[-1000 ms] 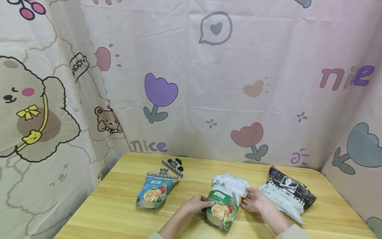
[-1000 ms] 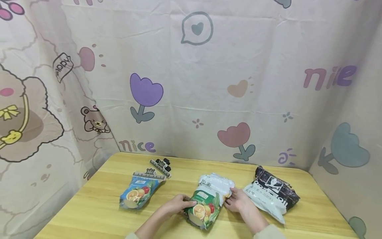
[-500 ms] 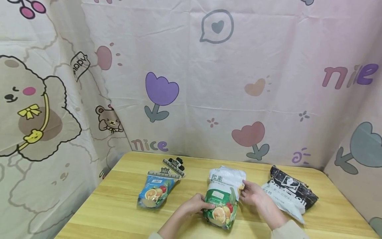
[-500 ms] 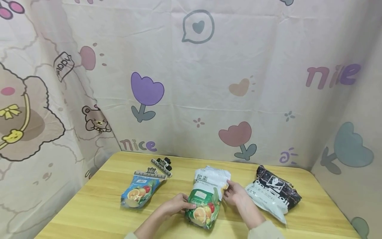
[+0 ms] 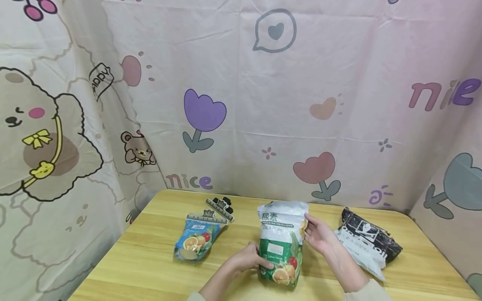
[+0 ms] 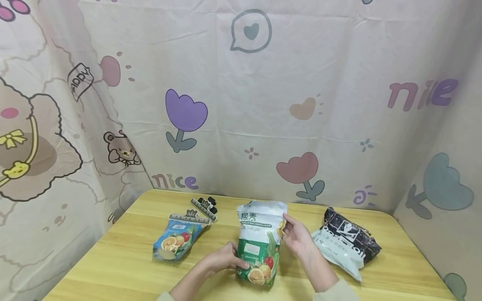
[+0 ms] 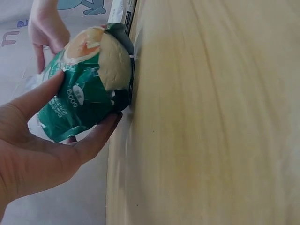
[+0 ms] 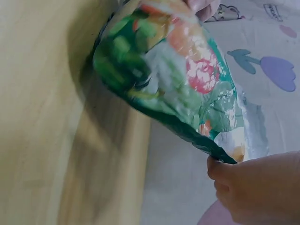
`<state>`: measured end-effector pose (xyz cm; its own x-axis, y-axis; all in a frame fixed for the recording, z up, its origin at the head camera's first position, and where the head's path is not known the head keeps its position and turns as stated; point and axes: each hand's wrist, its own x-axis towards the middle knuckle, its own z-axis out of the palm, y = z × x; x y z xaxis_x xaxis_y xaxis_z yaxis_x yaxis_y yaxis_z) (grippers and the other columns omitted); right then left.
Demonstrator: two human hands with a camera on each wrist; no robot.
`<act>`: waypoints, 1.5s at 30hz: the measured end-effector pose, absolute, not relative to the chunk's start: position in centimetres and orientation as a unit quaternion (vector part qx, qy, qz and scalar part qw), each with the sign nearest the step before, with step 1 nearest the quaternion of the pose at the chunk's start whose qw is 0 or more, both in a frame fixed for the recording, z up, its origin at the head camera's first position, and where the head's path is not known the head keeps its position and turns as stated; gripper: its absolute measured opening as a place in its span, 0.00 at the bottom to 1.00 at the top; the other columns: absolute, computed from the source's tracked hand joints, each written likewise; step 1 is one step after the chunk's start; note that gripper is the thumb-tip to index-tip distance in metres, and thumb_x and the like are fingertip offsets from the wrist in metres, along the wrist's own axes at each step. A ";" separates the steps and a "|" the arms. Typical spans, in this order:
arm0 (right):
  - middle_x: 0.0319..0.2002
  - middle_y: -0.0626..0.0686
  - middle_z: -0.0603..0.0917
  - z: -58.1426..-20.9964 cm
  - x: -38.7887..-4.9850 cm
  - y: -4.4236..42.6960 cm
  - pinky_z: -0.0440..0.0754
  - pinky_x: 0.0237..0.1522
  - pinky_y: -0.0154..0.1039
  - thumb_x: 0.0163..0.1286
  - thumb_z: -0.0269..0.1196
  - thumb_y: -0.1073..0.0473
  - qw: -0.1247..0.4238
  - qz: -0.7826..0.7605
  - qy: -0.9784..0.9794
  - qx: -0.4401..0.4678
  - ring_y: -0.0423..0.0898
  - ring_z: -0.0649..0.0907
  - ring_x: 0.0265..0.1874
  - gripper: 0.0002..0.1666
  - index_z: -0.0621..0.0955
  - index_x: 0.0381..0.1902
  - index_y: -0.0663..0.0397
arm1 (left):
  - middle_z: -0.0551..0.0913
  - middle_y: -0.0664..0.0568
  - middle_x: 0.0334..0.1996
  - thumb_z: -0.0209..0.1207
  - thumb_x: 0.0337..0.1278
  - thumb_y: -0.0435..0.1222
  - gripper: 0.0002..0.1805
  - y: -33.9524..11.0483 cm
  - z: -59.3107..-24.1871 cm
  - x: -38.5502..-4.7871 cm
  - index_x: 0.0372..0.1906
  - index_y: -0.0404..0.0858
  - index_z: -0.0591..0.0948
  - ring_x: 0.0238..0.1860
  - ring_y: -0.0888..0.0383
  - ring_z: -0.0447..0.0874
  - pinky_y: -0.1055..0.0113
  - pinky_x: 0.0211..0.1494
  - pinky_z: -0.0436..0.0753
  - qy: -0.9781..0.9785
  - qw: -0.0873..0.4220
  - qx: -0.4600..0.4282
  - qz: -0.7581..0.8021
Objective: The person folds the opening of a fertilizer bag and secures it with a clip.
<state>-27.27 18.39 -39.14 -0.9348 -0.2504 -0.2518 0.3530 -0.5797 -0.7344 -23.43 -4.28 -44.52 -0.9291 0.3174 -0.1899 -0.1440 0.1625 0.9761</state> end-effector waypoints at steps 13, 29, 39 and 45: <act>0.55 0.57 0.65 -37.7 -25.0 17.1 0.50 0.65 0.46 0.73 0.41 0.64 0.087 -0.862 0.499 0.008 0.54 0.56 0.64 0.20 0.57 0.60 0.62 | 0.72 0.44 0.37 0.68 0.19 0.17 0.36 -3.6 -44.8 -24.1 0.44 0.28 0.63 0.45 0.43 0.72 0.43 0.58 0.63 0.790 0.096 0.092 0.598; 0.34 0.43 0.72 -38.7 -21.9 18.3 0.70 0.40 0.31 0.71 0.43 0.67 0.079 -0.828 0.533 -0.153 0.37 0.71 0.33 0.16 0.75 0.31 0.48 | 0.75 0.47 0.40 0.69 0.36 0.27 0.28 -5.7 -42.7 -23.0 0.45 0.33 0.66 0.46 0.46 0.74 0.52 0.51 0.74 0.802 0.091 0.181 0.563; 0.41 0.50 0.76 -38.2 -22.0 17.2 0.70 0.49 0.34 0.67 0.55 0.61 0.044 -0.746 0.663 -0.037 0.42 0.73 0.44 0.07 0.79 0.34 0.57 | 0.80 0.47 0.41 0.57 0.60 0.37 0.17 -5.6 -40.0 -23.4 0.48 0.29 0.77 0.44 0.54 0.77 0.60 0.51 0.75 0.711 0.013 0.179 0.679; 0.41 0.54 0.79 -38.3 -22.1 17.1 0.66 0.55 0.39 0.67 0.57 0.58 0.029 -0.712 0.700 -0.035 0.44 0.73 0.49 0.12 0.79 0.39 0.64 | 0.82 0.46 0.39 0.57 0.60 0.38 0.16 -5.4 -39.8 -23.9 0.43 0.28 0.80 0.41 0.56 0.78 0.61 0.51 0.75 0.711 -0.006 0.163 0.684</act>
<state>-22.07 17.11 -38.26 -0.9959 -0.0897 0.0087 -0.0072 -0.0174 -0.9998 -23.91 -5.36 -39.82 -0.9469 0.2237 0.2309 0.2393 0.0107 0.9709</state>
